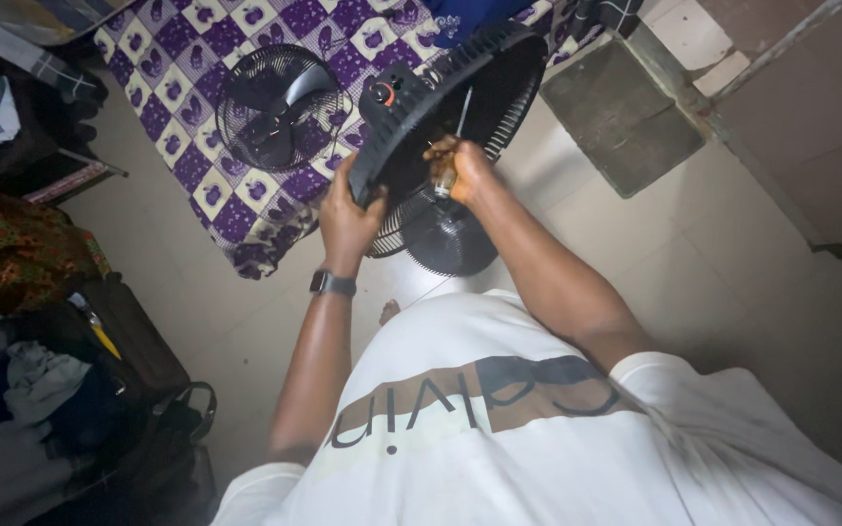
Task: The person assembles a standing fan by attaching the front grill to the fan head, securing the motor housing to the stand, and tightening screws with a screwdriver. The person then attaches the rear grill and secures it.
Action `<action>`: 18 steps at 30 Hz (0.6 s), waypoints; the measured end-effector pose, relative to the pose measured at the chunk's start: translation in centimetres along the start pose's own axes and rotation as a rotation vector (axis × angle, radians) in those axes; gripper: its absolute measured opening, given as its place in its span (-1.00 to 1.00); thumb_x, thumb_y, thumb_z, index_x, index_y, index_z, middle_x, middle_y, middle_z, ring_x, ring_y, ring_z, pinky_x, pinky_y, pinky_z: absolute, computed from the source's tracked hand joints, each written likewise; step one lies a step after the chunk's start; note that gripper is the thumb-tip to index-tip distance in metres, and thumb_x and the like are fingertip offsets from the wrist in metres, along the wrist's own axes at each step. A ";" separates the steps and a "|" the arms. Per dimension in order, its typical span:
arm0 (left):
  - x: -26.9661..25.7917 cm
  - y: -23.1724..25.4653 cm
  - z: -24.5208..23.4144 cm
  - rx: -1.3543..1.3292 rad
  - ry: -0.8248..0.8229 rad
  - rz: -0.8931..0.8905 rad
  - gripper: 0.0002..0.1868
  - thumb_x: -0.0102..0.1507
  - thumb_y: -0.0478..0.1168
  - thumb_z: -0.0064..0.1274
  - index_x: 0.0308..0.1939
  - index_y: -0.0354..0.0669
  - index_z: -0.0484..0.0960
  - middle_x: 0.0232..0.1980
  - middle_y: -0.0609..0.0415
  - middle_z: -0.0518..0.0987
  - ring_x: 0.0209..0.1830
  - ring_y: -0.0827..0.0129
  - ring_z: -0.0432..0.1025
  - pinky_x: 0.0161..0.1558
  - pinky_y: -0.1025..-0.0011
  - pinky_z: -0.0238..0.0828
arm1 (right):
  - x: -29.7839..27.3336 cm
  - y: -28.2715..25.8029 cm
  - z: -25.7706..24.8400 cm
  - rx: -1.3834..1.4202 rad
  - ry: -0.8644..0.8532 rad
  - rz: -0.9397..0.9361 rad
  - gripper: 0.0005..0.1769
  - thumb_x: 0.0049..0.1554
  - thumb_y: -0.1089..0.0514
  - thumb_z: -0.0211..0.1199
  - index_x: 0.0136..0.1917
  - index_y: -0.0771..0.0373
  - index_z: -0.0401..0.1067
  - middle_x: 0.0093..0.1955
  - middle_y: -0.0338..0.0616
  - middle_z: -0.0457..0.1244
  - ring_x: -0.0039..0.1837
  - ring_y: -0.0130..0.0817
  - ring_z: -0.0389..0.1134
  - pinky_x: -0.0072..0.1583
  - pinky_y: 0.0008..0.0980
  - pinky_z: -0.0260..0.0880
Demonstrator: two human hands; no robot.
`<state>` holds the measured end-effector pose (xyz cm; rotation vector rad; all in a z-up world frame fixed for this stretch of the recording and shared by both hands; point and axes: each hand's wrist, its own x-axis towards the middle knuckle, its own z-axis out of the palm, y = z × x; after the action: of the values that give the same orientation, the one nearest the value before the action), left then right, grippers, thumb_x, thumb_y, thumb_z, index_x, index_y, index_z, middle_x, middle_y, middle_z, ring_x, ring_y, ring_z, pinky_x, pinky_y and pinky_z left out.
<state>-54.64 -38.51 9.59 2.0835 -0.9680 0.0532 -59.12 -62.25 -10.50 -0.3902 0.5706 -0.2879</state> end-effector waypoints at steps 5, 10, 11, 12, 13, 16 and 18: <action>1.7 0.7 0.2 -0.001 0.107 -0.408 -0.49 0.15 -0.44 0.05 0.20 -0.11 0.65 -0.29 -0.08 0.72 -0.41 0.24 0.57 -0.29 0.26 0.47 | -3.1 -1.9 2.3 -0.222 -0.048 -0.069 -0.78 0.19 0.15 0.06 0.02 0.25 0.46 -0.20 0.01 0.37 -0.40 -0.31 0.32 -0.33 -0.26 0.42; 1.5 -0.6 0.7 -0.182 0.366 -0.198 -0.54 0.12 -0.50 0.00 0.11 -0.27 0.66 -0.18 -0.05 0.73 -0.26 0.37 0.60 -0.14 0.38 0.51 | -5.2 -3.3 3.6 -0.224 -0.012 -0.250 -0.77 0.17 0.25 0.20 0.12 0.31 0.41 -0.17 0.05 0.38 -0.42 -0.37 0.31 -0.35 -0.33 0.42; 1.4 -1.1 0.9 -0.215 0.425 -0.102 -0.54 0.11 -0.51 0.02 0.10 -0.31 0.65 -0.14 -0.05 0.73 -0.19 0.38 0.62 -0.06 0.40 0.54 | -5.5 -3.2 3.6 -0.174 0.016 -0.278 -0.77 0.19 0.23 0.20 0.12 0.32 0.40 -0.17 0.05 0.38 -0.42 -0.39 0.30 -0.34 -0.35 0.43; 1.2 -1.6 1.2 -0.217 0.437 -0.118 -0.59 0.14 -0.49 0.05 0.08 -0.32 0.65 -0.13 -0.04 0.73 -0.19 0.40 0.61 -0.05 0.40 0.54 | -5.7 -3.1 3.3 -0.189 0.046 -0.301 -0.75 0.18 0.23 0.21 0.13 0.33 0.40 -0.15 0.05 0.39 -0.42 -0.40 0.30 -0.35 -0.36 0.41; 1.1 -2.0 1.5 -0.220 0.449 -0.134 -0.65 0.18 -0.46 0.08 0.07 -0.33 0.66 -0.13 -0.03 0.73 -0.18 0.41 0.60 -0.05 0.41 0.53 | -5.9 -3.0 3.0 -0.204 0.077 -0.323 -0.73 0.16 0.24 0.22 0.13 0.34 0.40 -0.13 0.05 0.40 -0.42 -0.40 0.30 -0.36 -0.37 0.39; 1.6 -3.2 2.2 -0.244 0.455 -0.205 -0.73 0.25 -0.40 0.14 0.05 -0.33 0.67 -0.16 0.02 0.72 -0.21 0.47 0.56 -0.09 0.45 0.50 | -5.8 -3.6 2.3 -0.221 0.066 -0.376 -0.67 0.14 0.24 0.24 0.18 0.38 0.39 -0.07 0.07 0.40 -0.41 -0.40 0.30 -0.36 -0.37 0.39; 1.5 -3.9 2.7 -0.266 0.444 -0.256 -0.75 0.28 -0.36 0.16 0.04 -0.32 0.68 -0.19 0.06 0.71 -0.24 0.50 0.52 -0.12 0.47 0.48 | -5.7 -3.6 1.8 -0.219 0.054 -0.390 -0.63 0.13 0.25 0.24 0.20 0.39 0.38 -0.04 0.09 0.40 -0.39 -0.39 0.31 -0.35 -0.36 0.40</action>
<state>-51.75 -39.86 5.79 1.8245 -0.4129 0.2308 -63.22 -62.88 -4.87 -0.7091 0.5791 -0.6144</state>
